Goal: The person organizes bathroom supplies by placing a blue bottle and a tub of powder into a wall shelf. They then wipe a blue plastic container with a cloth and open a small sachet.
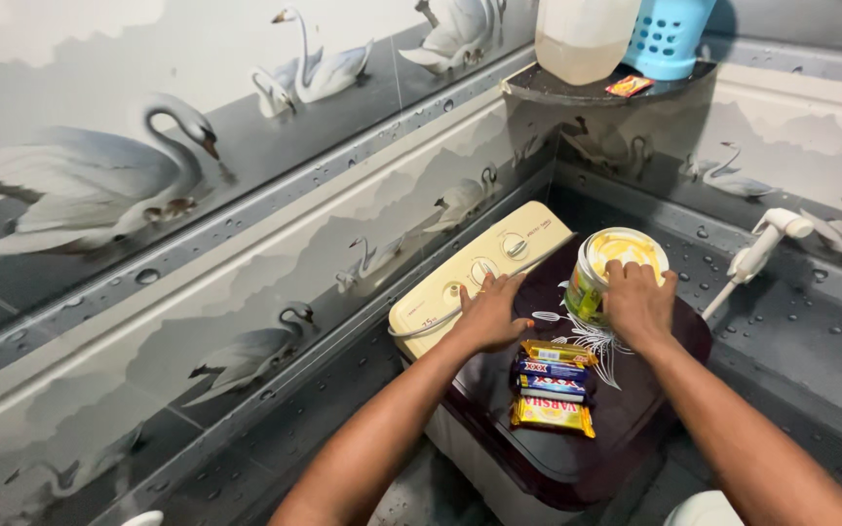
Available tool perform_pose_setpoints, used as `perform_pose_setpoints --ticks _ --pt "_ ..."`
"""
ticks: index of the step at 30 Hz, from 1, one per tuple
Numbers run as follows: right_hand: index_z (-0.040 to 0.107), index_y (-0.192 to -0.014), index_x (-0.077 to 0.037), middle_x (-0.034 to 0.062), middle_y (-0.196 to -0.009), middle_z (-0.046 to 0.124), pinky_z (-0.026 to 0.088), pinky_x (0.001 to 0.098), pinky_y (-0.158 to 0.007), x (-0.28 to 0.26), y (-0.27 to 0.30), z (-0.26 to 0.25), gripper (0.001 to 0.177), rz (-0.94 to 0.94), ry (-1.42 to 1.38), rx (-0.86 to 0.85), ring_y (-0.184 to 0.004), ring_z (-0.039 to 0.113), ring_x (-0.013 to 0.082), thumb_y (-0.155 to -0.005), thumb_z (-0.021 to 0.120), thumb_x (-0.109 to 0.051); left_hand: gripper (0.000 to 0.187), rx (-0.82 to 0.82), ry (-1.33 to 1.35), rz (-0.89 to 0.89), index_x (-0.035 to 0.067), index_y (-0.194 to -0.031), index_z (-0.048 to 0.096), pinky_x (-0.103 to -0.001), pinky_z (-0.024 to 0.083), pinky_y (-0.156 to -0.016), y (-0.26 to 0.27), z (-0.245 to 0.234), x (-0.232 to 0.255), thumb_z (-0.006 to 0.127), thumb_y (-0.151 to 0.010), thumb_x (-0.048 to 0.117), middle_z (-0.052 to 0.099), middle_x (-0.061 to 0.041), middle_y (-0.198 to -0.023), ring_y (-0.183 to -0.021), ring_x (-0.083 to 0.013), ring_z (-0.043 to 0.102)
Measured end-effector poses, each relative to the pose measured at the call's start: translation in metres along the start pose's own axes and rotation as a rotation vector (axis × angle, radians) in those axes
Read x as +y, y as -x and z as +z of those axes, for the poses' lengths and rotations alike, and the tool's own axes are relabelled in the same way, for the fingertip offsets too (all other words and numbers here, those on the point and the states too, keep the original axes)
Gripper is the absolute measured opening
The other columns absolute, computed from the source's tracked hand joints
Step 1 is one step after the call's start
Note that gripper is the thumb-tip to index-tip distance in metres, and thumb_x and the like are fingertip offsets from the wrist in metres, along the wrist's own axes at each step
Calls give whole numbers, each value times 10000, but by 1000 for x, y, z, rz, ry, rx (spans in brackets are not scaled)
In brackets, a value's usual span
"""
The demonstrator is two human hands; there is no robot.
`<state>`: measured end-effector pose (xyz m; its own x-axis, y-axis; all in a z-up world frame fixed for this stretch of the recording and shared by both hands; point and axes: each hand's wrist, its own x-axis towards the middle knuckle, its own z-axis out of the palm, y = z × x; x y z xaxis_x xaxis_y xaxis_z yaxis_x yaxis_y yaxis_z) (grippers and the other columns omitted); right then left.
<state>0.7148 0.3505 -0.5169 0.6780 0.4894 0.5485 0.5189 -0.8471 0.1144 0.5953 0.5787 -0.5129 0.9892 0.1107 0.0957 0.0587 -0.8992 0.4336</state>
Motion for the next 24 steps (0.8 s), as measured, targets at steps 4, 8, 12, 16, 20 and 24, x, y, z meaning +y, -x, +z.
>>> perform_pose_setpoints --ticks 4,8,12,16,20,24 --pt "683 -991 -173 8 -969 679 390 508 -1034 -1 -10 0 140 -31 -87 56 -992 650 195 -881 725 -248 903 1 59 -2 175 -1570 325 -763 111 -1149 -18 11 -21 778 -821 397 346 -193 -1612 -1531 -417 220" --pt "680 -966 -162 -1 -918 670 417 461 -967 -18 -15 0 102 -198 -239 185 -916 643 183 -904 716 -234 804 183 162 -31 136 -1522 402 -735 120 -1166 -31 15 -34 781 -833 303 412 -213 -1570 -1522 -420 252" --pt "680 -975 -170 -17 -910 664 445 423 -919 -43 -16 26 154 -497 -323 131 -911 650 155 -826 715 -181 648 557 260 -11 113 -1467 496 -687 207 -1175 -32 17 -39 706 -856 152 552 -186 -1492 -1509 -414 370" --pt "669 -948 -147 13 -902 663 459 416 -807 -59 -10 67 217 -682 -304 -44 -923 653 210 -764 756 -222 539 564 257 -8 108 -1341 593 -623 266 -1152 -18 18 -36 731 -822 157 618 -186 -1349 -1399 -397 462" --pt "690 -891 -142 35 -885 666 504 423 -789 -65 -6 92 223 -653 -408 -289 -928 655 264 -703 771 -230 399 405 261 -114 113 -1205 693 -523 404 -1072 -6 18 -28 745 -819 199 700 -170 -1206 -1241 -363 597" --pt "727 -899 -139 41 -900 700 535 440 -778 -62 -6 80 170 -536 -503 -246 -939 673 290 -744 745 -207 377 -47 189 -307 144 -1176 740 -466 545 -916 -4 26 -26 741 -850 333 751 -169 -1131 -1088 -348 697"
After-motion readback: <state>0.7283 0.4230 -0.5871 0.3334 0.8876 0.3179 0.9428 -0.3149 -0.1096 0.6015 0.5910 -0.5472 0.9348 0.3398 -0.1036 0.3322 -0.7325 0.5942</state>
